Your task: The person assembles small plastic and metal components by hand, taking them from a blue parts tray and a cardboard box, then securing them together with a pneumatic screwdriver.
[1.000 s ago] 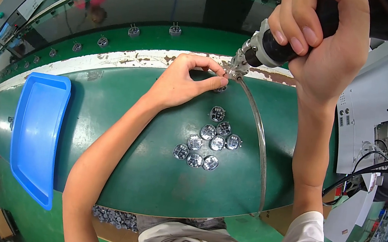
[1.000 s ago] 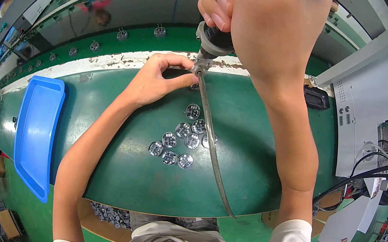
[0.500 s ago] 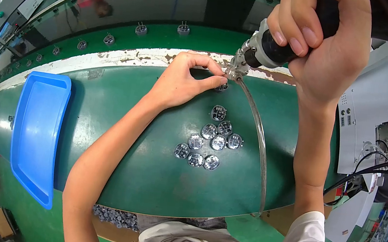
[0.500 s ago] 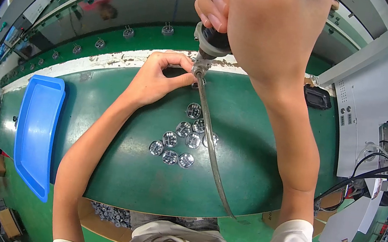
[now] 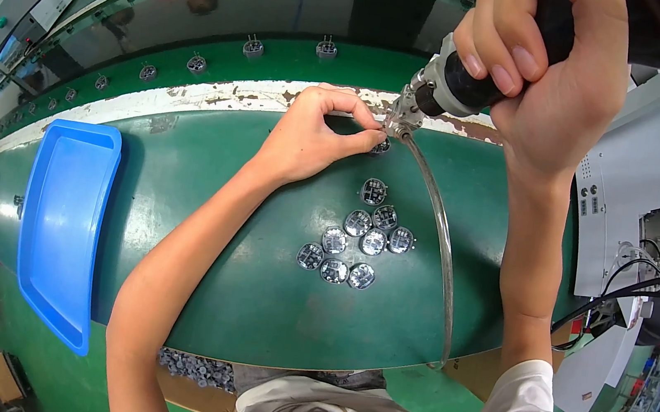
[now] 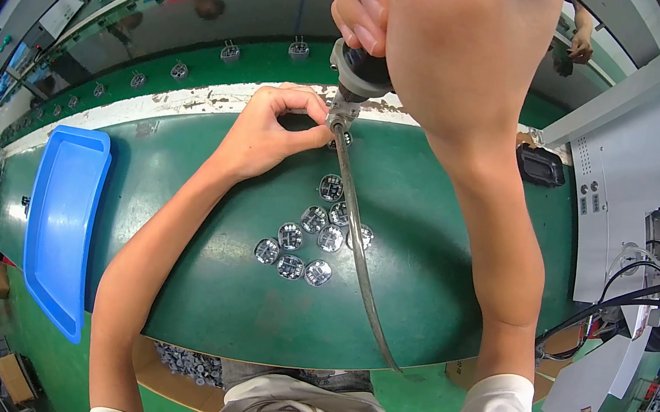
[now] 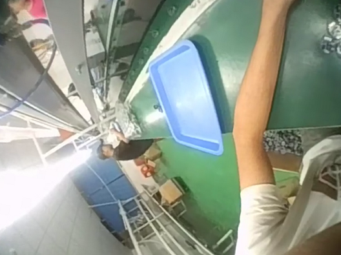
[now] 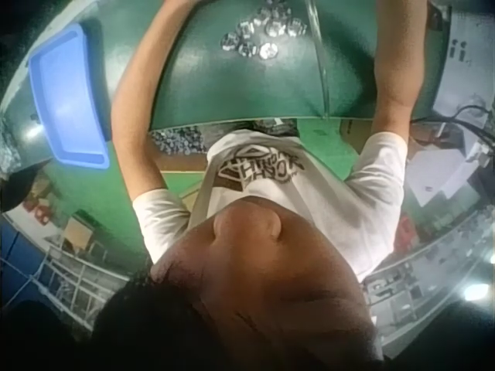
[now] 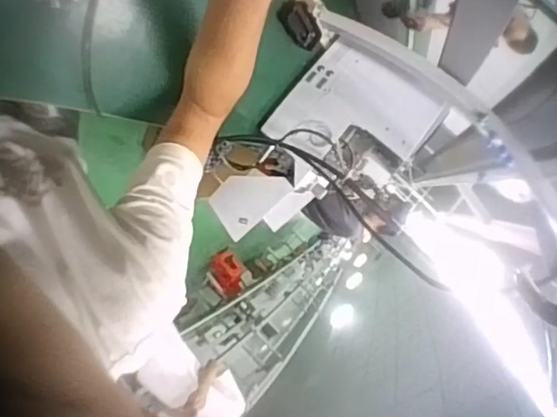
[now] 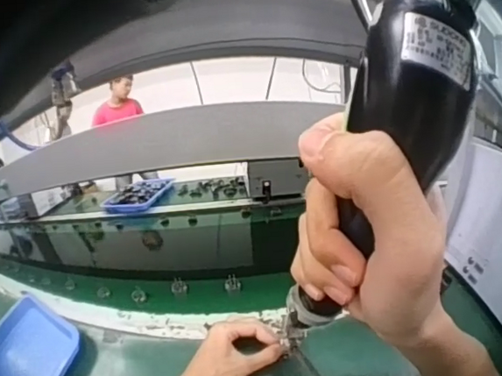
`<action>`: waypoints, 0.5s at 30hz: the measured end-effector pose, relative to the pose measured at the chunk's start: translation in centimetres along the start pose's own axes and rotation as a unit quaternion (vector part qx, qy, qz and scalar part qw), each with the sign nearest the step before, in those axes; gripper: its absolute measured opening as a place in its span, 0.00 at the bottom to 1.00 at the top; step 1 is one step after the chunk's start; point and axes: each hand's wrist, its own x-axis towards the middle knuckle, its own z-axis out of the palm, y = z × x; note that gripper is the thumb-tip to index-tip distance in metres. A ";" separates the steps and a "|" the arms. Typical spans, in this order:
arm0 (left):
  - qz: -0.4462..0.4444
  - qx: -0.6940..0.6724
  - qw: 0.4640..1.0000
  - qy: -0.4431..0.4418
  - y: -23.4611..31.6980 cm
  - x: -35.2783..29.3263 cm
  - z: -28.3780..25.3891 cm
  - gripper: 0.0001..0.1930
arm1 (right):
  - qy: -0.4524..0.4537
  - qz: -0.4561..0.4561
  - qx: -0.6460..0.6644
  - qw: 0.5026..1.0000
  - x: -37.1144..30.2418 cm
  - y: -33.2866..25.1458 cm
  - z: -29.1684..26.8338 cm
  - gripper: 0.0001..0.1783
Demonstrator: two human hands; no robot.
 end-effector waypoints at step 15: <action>0.010 0.072 0.997 -0.030 0.3 -0.3 -0.1 0.18 | -0.029 0.019 0.024 0.999 0.0 1.4 -1.0 0.13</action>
